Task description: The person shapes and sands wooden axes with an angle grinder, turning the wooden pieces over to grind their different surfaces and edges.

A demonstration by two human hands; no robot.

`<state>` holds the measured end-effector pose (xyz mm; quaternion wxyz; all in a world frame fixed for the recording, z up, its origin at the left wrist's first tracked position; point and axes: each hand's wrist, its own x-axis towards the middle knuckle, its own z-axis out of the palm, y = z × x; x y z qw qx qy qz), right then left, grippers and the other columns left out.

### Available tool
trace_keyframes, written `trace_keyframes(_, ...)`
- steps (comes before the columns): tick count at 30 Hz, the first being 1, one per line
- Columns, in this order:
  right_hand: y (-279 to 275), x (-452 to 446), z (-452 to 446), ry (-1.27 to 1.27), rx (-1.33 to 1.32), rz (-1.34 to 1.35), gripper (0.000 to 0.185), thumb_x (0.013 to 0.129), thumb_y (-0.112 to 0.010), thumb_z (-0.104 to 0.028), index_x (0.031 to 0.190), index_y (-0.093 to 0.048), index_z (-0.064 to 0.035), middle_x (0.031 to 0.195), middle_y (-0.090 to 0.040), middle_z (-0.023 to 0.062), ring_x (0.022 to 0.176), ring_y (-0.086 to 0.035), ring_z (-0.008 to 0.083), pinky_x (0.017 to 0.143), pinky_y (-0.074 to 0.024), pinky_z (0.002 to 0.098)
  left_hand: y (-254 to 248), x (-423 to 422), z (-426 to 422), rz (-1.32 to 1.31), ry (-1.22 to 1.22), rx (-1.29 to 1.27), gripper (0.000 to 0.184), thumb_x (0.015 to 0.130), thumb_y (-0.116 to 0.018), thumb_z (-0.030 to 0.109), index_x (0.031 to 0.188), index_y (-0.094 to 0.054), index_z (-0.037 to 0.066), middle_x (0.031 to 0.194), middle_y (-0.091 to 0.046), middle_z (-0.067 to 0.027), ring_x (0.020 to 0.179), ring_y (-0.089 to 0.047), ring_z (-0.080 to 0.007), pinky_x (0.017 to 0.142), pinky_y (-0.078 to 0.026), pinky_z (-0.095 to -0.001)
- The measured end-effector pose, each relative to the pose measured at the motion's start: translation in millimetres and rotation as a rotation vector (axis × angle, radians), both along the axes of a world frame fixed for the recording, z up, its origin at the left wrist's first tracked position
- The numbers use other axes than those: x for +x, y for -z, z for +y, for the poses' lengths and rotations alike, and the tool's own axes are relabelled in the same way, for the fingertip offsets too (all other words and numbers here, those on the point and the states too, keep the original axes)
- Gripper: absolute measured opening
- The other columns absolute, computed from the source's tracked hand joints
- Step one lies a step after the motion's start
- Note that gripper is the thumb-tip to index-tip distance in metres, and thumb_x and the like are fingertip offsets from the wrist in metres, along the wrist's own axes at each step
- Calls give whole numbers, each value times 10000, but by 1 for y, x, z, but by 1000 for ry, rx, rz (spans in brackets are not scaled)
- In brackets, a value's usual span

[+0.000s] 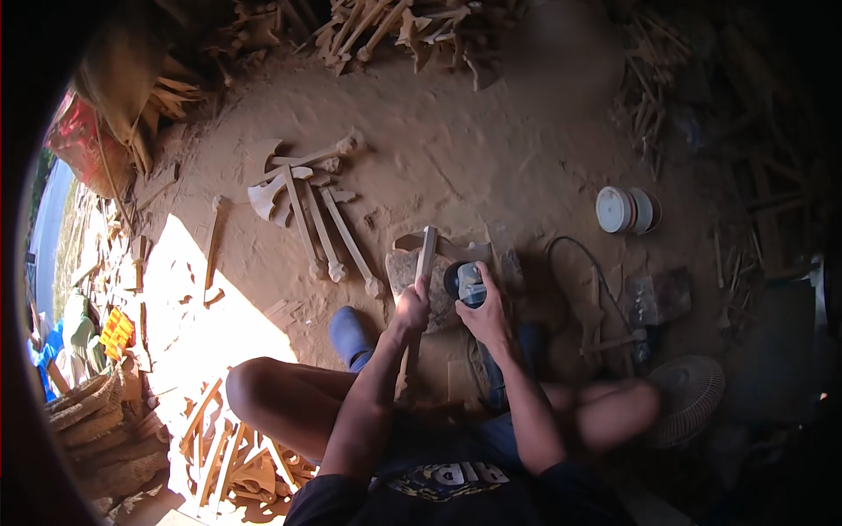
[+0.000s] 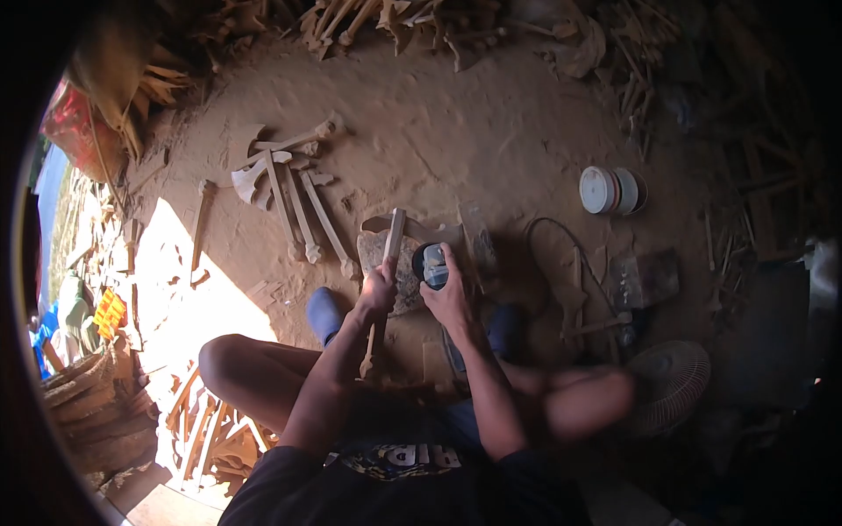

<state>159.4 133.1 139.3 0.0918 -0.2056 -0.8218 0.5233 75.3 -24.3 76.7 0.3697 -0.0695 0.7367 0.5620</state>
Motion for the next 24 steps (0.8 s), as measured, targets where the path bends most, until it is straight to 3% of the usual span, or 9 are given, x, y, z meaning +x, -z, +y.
trace_keyframes(8,-10,25,2,49,35,-103,864,757,-806,-81,1528,-426,10,1359,-628,233,1268,-618,304,1092,-471,380,2,-1,-1,-16,13,15,568,1108,-347,567,868,-536,88,565,-474,-8,416,-475,-151,384,-384,-348)
trace_keyframes(12,-61,40,30,100,57,23,842,780,-815,-67,1534,-443,-34,1346,-643,188,1240,-619,250,1069,-473,357,-4,-14,-5,-158,-60,-48,573,1060,-449,625,862,-567,100,572,-484,-13,444,-488,-174,411,-406,-383)
trace_keyframes(13,-79,43,42,112,64,32,838,784,-815,-69,1535,-446,-41,1343,-645,185,1227,-626,245,1059,-481,357,6,-17,-10,-136,-29,-80,579,1040,-410,693,961,-565,140,696,-570,-45,552,-576,-241,484,-455,-405)
trace_keyframes(16,-138,61,75,176,185,42,814,798,-812,-70,1530,-457,-49,1313,-660,169,1169,-653,231,1020,-510,352,42,-40,-23,459,191,-265,516,947,-726,273,1329,-482,26,1003,-699,-264,911,-699,-427,739,-558,-477)
trace_keyframes(17,-157,68,86,201,185,34,796,807,-806,-75,1525,-464,-47,1292,-669,160,1146,-659,221,1005,-521,353,29,-48,-30,682,372,-251,596,920,-735,262,1387,-477,-1,1132,-697,-277,1038,-697,-454,801,-568,-497)
trace_keyframes(18,-163,74,100,206,148,90,810,808,-802,-86,1538,-452,-76,1328,-661,187,1198,-662,251,1031,-516,375,90,-72,-45,956,462,-180,595,910,-706,209,1442,-497,44,1178,-703,-237,1090,-696,-438,844,-575,-495)
trace_keyframes(20,-182,87,120,241,172,128,802,807,-801,-61,1530,-456,-67,1285,-669,158,1136,-672,234,1004,-528,370,34,-85,-34,690,517,-615,591,891,-670,156,1466,-536,143,1177,-718,-178,1112,-704,-381,892,-578,-462)
trace_keyframes(22,-193,96,131,301,197,185,777,823,-803,-46,1518,-454,-33,1283,-655,143,1108,-665,211,979,-538,358,-24,-109,-17,671,775,-556,562,864,-614,91,1363,-651,348,1124,-738,-101,1112,-712,-325,986,-522,-543)
trace_keyframes(24,-183,104,141,365,128,251,766,834,-806,-50,1513,-452,-20,1295,-650,143,1106,-663,201,968,-543,351,-54,-121,15,717,1097,-820,574,845,-580,19,1332,-673,309,1179,-750,-93,1155,-709,-279,1074,-478,-519)
